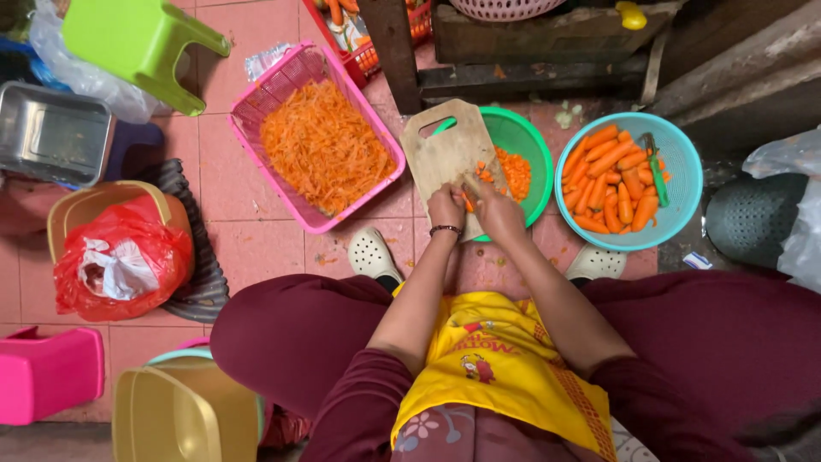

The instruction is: Shredding and slicing carrots using a manual grater into a bowl.

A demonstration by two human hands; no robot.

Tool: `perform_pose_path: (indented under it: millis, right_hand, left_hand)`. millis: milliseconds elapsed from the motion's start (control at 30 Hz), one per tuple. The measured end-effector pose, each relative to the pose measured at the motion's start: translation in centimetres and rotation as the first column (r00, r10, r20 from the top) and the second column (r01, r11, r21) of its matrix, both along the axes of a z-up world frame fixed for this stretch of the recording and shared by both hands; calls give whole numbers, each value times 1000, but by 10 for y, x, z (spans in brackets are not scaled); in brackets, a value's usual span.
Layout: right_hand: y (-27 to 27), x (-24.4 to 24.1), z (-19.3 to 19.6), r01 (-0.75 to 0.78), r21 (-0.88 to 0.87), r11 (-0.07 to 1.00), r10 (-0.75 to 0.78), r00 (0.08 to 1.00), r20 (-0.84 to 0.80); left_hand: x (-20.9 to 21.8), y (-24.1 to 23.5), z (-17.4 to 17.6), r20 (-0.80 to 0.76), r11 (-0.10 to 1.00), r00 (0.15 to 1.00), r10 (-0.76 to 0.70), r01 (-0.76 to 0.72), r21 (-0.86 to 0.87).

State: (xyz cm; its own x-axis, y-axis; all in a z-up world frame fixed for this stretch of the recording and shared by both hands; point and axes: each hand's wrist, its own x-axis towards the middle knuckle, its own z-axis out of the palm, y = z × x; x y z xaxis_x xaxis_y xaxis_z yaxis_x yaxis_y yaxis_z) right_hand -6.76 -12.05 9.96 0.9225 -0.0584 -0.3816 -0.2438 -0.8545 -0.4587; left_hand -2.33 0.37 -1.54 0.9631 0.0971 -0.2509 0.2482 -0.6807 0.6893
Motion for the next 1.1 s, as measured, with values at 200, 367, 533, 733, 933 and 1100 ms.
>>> perform_pose_path:
  millis: [200, 367, 533, 733, 933, 1100]
  right_hand:
    - [-47, 13, -15, 138, -56, 989, -136, 990, 36]
    - [-44, 9, -15, 125, -77, 989, -126, 992, -7]
    - [-26, 0, -21, 54, -56, 997, -54, 998, -8]
    - [-10, -8, -12, 20, -18, 1000, -20, 1000, -12]
    - [-8, 4, -14, -4, -47, 999, 4, 1000, 10]
    - [7, 8, 1, -13, -24, 1000, 12, 998, -58]
  left_hand:
    - [-11, 12, 67, 322, 880, 823, -468, 468, 80]
    - [-2, 20, 31, 308, 760, 701, -644, 536, 368]
    - [-3, 27, 35, 163, 830, 840, -518, 447, 333]
    - [-17, 16, 10, 153, 938, 926, -345, 335, 88]
    - [-15, 14, 30, 99, 927, 929, -356, 338, 162]
    - [-8, 10, 21, 136, 945, 937, -321, 307, 117]
